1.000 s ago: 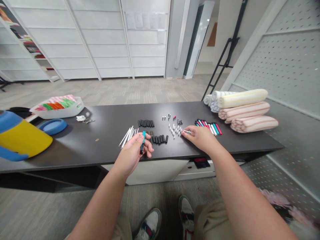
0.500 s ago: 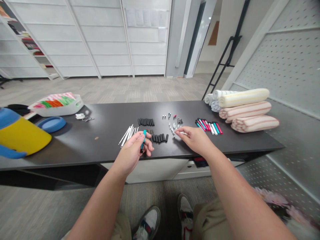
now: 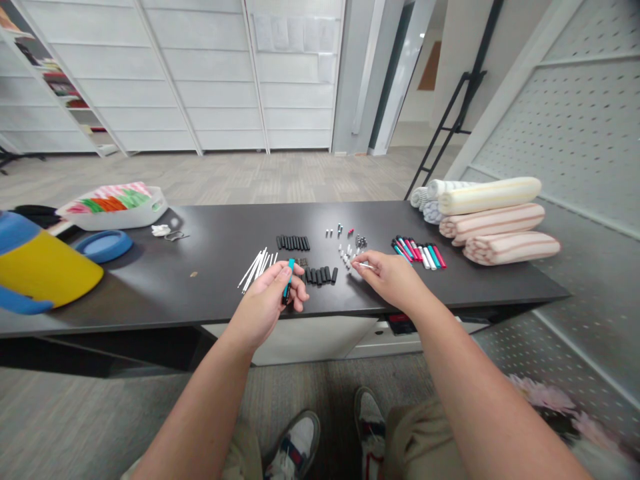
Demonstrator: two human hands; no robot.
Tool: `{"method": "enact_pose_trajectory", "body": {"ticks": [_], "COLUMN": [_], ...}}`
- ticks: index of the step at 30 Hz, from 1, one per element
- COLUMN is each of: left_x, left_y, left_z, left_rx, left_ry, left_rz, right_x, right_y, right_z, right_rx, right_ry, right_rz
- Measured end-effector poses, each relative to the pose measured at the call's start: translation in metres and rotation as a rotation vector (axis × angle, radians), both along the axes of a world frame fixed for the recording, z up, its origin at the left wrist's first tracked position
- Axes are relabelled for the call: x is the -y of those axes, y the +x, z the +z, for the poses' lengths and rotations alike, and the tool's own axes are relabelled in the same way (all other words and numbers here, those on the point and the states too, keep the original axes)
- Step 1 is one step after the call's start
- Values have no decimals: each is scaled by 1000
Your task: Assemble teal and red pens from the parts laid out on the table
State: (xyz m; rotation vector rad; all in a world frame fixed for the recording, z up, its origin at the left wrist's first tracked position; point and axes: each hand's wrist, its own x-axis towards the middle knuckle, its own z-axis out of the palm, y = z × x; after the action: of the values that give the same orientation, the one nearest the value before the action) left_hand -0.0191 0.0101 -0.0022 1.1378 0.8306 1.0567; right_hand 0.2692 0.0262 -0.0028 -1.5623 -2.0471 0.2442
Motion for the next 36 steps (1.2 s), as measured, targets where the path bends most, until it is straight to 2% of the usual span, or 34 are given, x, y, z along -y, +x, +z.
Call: {"method": "enact_pose_trajectory", "body": {"ticks": [22,29,31,36], "left_x": [1,-4,-7,-11], "left_y": [0,5,10,21], "left_z": [1,1,4,11], "left_rx": [-58,-16,-70,-367], "left_ry": [17,67,97,198], "left_rz": [-14,-53,-59,-54], "right_x": [0,7,9,10], "right_y": [-6,-11,-20,-46], "right_z": [-2,-2,-1,-1], "right_rx": [235,53,-10,-44], "right_ry": [-29,29,34,99], "right_rz": [16,73,106,228]}}
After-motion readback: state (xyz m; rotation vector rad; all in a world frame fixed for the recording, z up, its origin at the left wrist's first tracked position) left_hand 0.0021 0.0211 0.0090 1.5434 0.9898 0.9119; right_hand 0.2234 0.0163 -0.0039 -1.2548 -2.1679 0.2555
